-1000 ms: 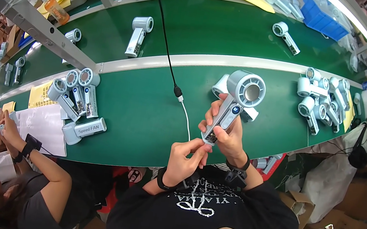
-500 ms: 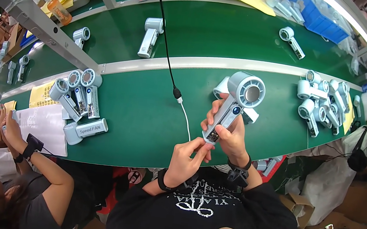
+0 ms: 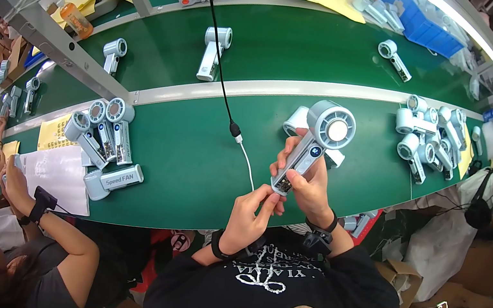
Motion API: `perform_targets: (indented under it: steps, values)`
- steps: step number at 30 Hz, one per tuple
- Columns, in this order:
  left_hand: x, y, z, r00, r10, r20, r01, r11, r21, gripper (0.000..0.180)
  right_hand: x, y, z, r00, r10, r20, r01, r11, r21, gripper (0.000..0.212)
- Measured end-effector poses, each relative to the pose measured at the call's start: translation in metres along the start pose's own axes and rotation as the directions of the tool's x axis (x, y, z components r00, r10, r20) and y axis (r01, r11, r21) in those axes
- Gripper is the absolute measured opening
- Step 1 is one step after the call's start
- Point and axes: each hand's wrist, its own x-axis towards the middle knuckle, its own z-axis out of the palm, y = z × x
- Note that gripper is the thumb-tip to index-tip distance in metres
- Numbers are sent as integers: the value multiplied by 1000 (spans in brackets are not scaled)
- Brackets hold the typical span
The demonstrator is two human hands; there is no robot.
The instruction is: The person picks up a handheld fan, plugs a cable into its base, and checks the display. After observing the fan, they unplug the cable and place the fan onto the conveyor belt.
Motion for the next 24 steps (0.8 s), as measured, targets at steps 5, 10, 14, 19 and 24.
perform_targets:
  steps: [5,10,14,19,24]
  values:
    - [0,3,-2,1000,-3,-8,3,1000,5,11,0,2,0,1000,2,-10,-1,999,36,74]
    - [6,4,0,993,105,-48,-99,988,118,13,4,0,-7,1000,-17,-8,17,997,69,73]
    - [17,12,-1,986,153,-70,-144,981,128,12,22,-17,-5,990,-87,109,95,993,-69,72]
    - [9,-6,-24,990,56,-128,-44,994,97,14,105,-48,-32,981,-166,97,174,980,-91,59]
    - [0,3,-36,989,32,-145,-15,993,116,16,239,-77,-155,908,-418,4,125,262,-957,58]
